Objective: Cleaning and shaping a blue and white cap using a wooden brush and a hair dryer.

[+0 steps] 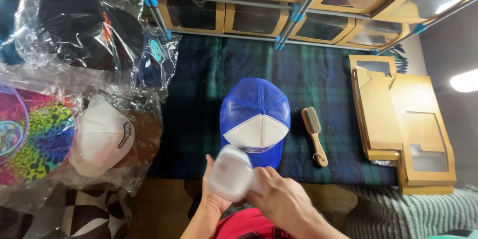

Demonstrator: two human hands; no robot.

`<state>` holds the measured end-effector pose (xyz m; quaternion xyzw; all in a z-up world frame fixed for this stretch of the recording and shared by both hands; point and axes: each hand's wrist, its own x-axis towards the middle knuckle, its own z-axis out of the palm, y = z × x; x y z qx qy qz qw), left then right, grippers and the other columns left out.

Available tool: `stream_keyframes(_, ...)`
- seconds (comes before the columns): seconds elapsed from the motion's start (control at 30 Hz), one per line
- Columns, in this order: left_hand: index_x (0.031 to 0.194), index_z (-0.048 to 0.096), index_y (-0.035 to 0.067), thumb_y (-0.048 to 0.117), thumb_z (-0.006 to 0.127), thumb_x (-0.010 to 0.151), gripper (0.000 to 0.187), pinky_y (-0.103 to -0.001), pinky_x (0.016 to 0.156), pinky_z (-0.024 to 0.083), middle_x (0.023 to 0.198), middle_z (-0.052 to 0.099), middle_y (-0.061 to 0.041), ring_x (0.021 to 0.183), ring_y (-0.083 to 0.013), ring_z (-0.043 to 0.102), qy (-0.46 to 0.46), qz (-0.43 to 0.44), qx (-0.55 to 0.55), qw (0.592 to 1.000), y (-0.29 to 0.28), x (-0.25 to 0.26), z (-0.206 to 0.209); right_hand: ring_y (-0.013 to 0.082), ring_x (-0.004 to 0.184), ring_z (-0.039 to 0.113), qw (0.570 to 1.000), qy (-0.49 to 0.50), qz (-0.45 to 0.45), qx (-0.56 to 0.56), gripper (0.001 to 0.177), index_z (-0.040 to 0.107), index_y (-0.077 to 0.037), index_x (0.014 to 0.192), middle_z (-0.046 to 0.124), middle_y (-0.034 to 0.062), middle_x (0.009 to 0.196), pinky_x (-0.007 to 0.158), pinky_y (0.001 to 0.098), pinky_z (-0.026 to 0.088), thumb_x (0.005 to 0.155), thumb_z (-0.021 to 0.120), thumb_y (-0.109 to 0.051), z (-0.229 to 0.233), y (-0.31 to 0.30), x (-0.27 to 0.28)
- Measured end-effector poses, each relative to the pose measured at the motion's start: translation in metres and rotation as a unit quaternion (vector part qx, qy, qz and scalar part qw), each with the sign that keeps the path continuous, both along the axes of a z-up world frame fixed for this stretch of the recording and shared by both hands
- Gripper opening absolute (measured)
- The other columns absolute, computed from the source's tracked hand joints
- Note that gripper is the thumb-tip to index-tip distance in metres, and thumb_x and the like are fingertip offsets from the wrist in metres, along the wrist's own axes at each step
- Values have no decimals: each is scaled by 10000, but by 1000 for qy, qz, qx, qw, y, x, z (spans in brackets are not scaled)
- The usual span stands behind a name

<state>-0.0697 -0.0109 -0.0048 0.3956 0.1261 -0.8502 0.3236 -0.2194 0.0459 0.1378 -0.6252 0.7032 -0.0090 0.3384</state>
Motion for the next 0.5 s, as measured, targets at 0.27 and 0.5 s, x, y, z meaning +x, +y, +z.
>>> stream_keyframes(0.27,1186,697,39,690,512,925,726,-491,855,539,1002,719,-174,934,-334,682,-23,5,-15,1000,1,-4,-14,445,680,672,998,35,59,1,559,520,-104,1103,613,123,982,532,600,517,1001,552,-652,22,-30,16)
stream_keyframes(0.5,1226,664,81,508,587,924,529,-500,833,553,1131,705,-132,1036,-309,663,-82,33,-15,996,-2,-12,13,284,737,689,998,26,42,-36,339,614,-223,1005,680,7,895,600,481,529,804,696,-483,-23,15,-77)
